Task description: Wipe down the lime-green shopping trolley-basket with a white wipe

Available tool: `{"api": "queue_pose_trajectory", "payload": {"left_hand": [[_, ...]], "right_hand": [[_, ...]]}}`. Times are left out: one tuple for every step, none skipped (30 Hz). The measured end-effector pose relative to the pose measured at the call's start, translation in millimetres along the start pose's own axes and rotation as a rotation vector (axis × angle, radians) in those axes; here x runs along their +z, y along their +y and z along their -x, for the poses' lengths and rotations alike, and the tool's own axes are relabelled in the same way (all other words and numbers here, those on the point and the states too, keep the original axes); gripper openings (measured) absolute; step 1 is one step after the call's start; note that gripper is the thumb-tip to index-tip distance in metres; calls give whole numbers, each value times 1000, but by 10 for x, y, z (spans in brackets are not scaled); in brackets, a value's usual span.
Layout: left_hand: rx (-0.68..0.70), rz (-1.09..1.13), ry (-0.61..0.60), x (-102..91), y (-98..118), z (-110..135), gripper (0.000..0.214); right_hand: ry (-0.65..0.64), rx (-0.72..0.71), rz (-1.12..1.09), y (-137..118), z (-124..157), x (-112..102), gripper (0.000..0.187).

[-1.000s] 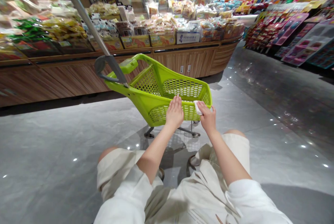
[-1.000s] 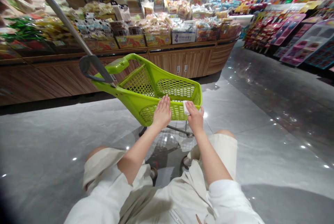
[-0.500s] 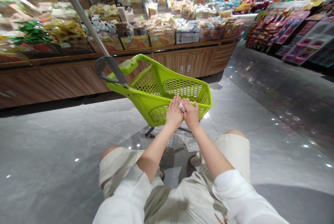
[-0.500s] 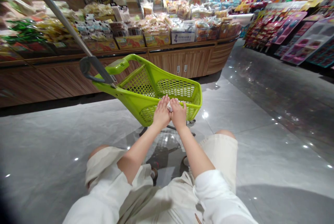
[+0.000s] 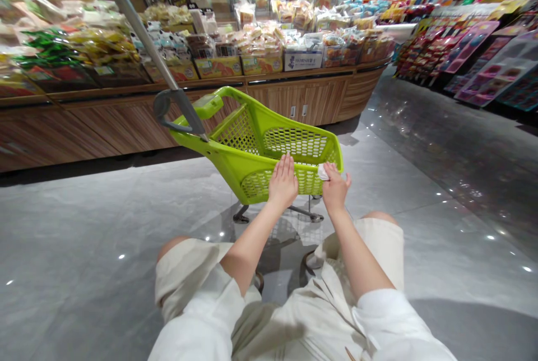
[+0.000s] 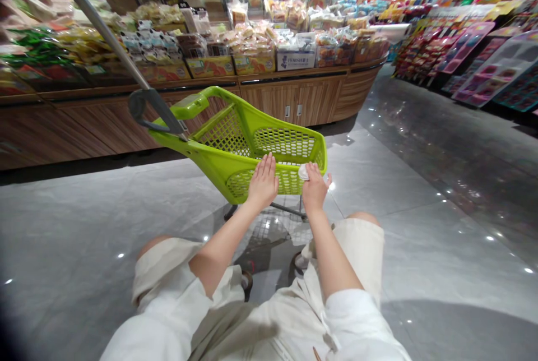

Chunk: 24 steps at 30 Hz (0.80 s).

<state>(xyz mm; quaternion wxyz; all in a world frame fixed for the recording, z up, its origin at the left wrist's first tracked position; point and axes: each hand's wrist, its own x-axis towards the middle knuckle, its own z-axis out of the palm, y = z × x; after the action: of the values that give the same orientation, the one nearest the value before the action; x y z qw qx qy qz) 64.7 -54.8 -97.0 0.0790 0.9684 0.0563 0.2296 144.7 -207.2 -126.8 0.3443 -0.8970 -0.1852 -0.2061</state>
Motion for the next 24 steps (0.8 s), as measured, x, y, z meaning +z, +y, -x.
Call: {"api": "queue_pose_trajectory", "payload": {"left_hand": [[3,-5,-7,-8,1,-1,64],[9,-9,-17,-15,0,-2,64],[14,-12,-29,-22,-4,-2,64],[17,-15,-39,-26,-9,-1,64],[19,-17,-46,-29,-14,-1,65],[19,-19,-46,-29,-19,0,65],[17,-21,-40,-26,-23,1,65],[14,-22,-30,-22,-26,2,65],[11,-22,-20,-17,-28,2,65],[9,-24,-14,-11,-28,1,64],[7,-27,-11,-6,-27,0,64],[4,-32,-11,-1,-24,-1,64],[3,-36,-13,3,-21,-4,64],[2,-39,-14,6,-16,-6,64],[2,-40,-13,9,-10,-9,64],[1,-38,-12,12,-4,-12,64],[-1,-36,-10,14,2,-14,64],[-3,-33,-7,16,6,-15,65],[-6,-32,-4,18,9,-15,65],[-8,-32,1,18,10,-14,65],[-10,-33,6,17,7,-11,65],[-6,-33,7,16,1,-6,65],[2,-34,5,13,-8,-1,64],[11,-35,0,10,-18,5,64]], "right_hand": [[-39,-62,-20,-179,-14,74,61],[-80,-132,-37,-345,-24,139,61],[-116,-196,-50,-483,-29,188,60],[-142,-248,-56,-581,-30,217,61],[-158,-286,-55,-628,-26,224,62],[-165,-315,-47,-622,-18,210,64],[-168,-340,-33,-565,-7,176,67],[-171,-362,-14,-462,5,126,70],[-170,-374,7,-322,20,65,73],[-160,-365,29,-157,33,-2,75],[-140,-333,47,18,45,-70,75],[-112,-283,60,189,53,-131,75],[-78,-220,66,341,55,-182,74],[-43,-150,65,459,51,-216,72],[-9,-80,61,532,42,-231,70],[21,-16,55,553,28,-224,68],[41,32,51,517,12,-195,67],[52,62,49,429,-5,-148,65],[50,69,47,296,-20,-87,64],[35,51,43,130,-31,-17,64],[7,10,35,-52,-40,55,63],[-30,-48,22,-233,-44,123,63],[-67,-110,5,-397,-45,180,62],[-99,-166,-13,-530,-43,223,61]]}}
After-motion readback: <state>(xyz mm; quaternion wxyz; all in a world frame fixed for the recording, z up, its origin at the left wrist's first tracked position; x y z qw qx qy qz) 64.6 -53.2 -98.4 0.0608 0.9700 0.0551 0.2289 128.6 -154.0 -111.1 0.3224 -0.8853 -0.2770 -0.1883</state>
